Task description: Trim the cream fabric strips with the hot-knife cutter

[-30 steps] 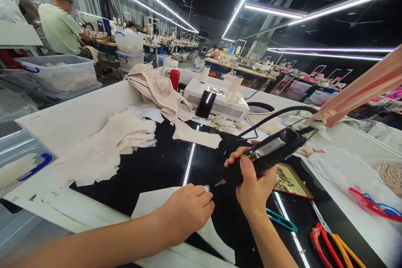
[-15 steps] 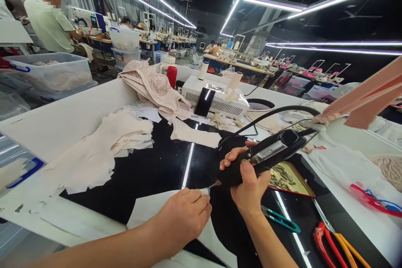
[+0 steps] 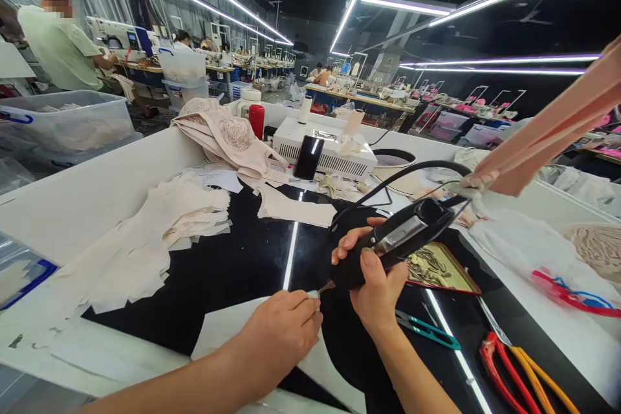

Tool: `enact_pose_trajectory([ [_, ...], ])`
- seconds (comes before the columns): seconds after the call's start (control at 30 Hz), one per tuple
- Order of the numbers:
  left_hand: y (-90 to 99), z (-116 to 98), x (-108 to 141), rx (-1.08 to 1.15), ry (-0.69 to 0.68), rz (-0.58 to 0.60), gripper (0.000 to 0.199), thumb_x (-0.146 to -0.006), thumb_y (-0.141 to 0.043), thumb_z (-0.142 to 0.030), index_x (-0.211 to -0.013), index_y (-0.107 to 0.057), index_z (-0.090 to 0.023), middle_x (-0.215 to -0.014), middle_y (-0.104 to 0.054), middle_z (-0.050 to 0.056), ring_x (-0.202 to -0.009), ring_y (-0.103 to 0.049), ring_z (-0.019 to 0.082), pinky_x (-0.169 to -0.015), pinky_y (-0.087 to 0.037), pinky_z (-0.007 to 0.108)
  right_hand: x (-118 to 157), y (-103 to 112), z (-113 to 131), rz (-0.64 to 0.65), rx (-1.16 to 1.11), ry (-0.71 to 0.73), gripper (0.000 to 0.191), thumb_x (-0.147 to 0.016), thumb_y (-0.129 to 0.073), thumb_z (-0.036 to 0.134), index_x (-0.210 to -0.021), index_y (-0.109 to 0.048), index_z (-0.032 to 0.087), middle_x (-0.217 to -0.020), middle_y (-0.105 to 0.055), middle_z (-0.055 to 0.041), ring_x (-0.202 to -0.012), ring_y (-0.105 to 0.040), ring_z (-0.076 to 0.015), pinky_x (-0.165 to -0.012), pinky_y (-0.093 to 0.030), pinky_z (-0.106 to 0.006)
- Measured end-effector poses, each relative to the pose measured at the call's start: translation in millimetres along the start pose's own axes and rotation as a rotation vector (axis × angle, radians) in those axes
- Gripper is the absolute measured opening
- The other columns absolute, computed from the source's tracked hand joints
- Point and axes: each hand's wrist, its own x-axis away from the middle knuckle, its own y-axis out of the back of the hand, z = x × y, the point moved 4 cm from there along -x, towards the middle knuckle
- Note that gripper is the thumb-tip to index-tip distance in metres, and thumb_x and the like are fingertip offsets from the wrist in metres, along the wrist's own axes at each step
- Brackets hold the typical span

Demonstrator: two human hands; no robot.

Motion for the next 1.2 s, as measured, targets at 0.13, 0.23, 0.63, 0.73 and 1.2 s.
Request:
enact_pose_trajectory([
  [0.13,-0.5,0,0,-0.008,0.016,-0.008,0.013,-0.102,-0.057,-0.009,-0.106,-0.068,-0.013,-0.115,-0.076,0.007,-0.104,-0.07,0.021,-0.075,-0.055,0.031,1,0,-1,0.03,0.004,0.012,0.037,-0.091,-0.078,0.037,-0.122,-0.058,0.029,-0.084,-0.065,0.0044,-0.064,-0.061,-0.0137,-0.058,-0.054,-0.03],
  [0.23,1.5,-1,1,-0.011,0.036,-0.038,0.015,-0.105,-0.054,-0.012,-0.107,-0.069,-0.013,-0.113,-0.077,0.005,-0.102,-0.07,0.02,-0.073,-0.054,0.031,1,0,-2,0.042,0.008,0.02,0.036,-0.092,-0.077,0.036,-0.122,-0.058,0.029,-0.085,-0.065,0.0046,-0.064,-0.062,-0.0137,-0.059,-0.055,-0.03],
  [0.63,-3.1,-1,5,-0.047,0.012,0.016,0.012,-0.104,-0.059,-0.016,-0.109,-0.069,-0.014,-0.122,-0.075,0.006,-0.112,-0.067,0.021,-0.083,-0.054,0.034,-1,-2,-1,0.037,0.001,0.029,0.034,-0.092,-0.078,0.038,-0.12,-0.06,0.029,-0.084,-0.066,0.0048,-0.064,-0.063,-0.0131,-0.057,-0.055,-0.029],
  [0.73,-4.1,-1,5,-0.048,0.022,0.014,0.012,-0.104,-0.058,-0.017,-0.109,-0.069,-0.014,-0.123,-0.075,0.006,-0.111,-0.068,0.021,-0.079,-0.054,0.034,-1,-2,-3,0.033,0.001,0.023,0.035,-0.092,-0.078,0.037,-0.12,-0.059,0.029,-0.085,-0.066,0.0046,-0.065,-0.063,-0.0133,-0.057,-0.054,-0.029],
  [1.2,-8.8,-3,7,-0.051,0.039,-0.054,0.018,-0.105,-0.05,-0.014,-0.106,-0.068,-0.013,-0.121,-0.074,0.007,-0.107,-0.069,0.02,-0.085,-0.055,0.033,-1,-4,1,0.014,-0.009,0.024,0.037,-0.09,-0.08,0.038,-0.119,-0.06,0.029,-0.082,-0.065,0.0042,-0.062,-0.06,-0.0129,-0.057,-0.054,-0.029],
])
